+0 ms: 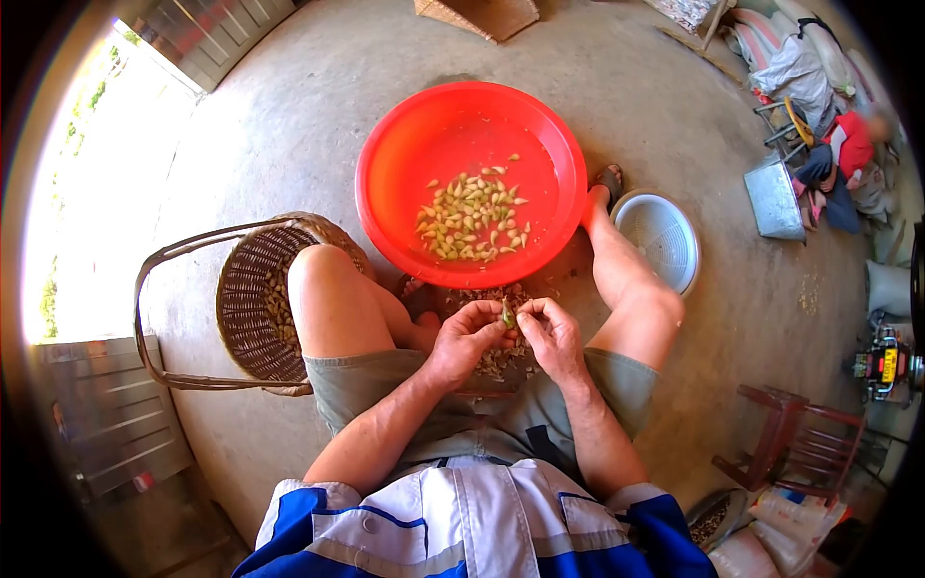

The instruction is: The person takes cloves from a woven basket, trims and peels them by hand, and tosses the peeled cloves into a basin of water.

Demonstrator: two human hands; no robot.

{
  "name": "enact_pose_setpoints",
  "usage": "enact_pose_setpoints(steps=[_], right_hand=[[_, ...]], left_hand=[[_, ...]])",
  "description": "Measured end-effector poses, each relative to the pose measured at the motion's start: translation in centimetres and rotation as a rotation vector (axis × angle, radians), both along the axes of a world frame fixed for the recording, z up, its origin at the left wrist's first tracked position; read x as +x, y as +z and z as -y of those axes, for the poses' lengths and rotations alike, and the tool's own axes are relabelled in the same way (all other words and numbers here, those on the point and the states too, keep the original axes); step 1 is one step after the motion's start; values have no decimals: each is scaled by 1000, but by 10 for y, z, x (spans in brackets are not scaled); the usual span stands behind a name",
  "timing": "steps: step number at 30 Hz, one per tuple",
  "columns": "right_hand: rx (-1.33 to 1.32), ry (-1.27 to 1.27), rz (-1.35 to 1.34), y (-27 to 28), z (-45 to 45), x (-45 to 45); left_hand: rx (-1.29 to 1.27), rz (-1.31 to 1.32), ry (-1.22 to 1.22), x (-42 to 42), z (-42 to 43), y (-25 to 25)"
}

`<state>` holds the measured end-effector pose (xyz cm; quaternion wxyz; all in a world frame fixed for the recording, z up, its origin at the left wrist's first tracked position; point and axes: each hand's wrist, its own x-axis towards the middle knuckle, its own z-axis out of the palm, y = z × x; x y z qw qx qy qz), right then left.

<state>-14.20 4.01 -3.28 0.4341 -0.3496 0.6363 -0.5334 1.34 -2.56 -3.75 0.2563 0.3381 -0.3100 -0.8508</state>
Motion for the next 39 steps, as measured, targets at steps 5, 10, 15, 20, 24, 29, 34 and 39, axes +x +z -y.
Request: enact_pose_setpoints(steps=[5, 10, 15, 20, 24, 29, 34, 39], right_hand=[[-13, 25, 188, 0, 3, 6], [97, 75, 241, 4, 0, -6], [71, 77, 191, 9, 1, -4], [75, 102, 257, 5, 0, -4], [92, 89, 259, 4, 0, -5], [72, 68, 197, 3, 1, -3], [41, 74, 132, 7, 1, -1], [74, 76, 92, 5, 0, -2]], left_hand=[[-112, 98, -24, 0, -4, -7], [-111, 83, -23, 0, -2, -4], [-112, 89, -36, 1, -2, -6], [-131, 90, -14, 0, -4, -7], [-89, 53, -20, 2, -2, -6], [20, 2, -35, 3, 0, -4], [-48, 57, -37, 2, -1, -8], [-146, 135, -32, 1, -4, -10]])
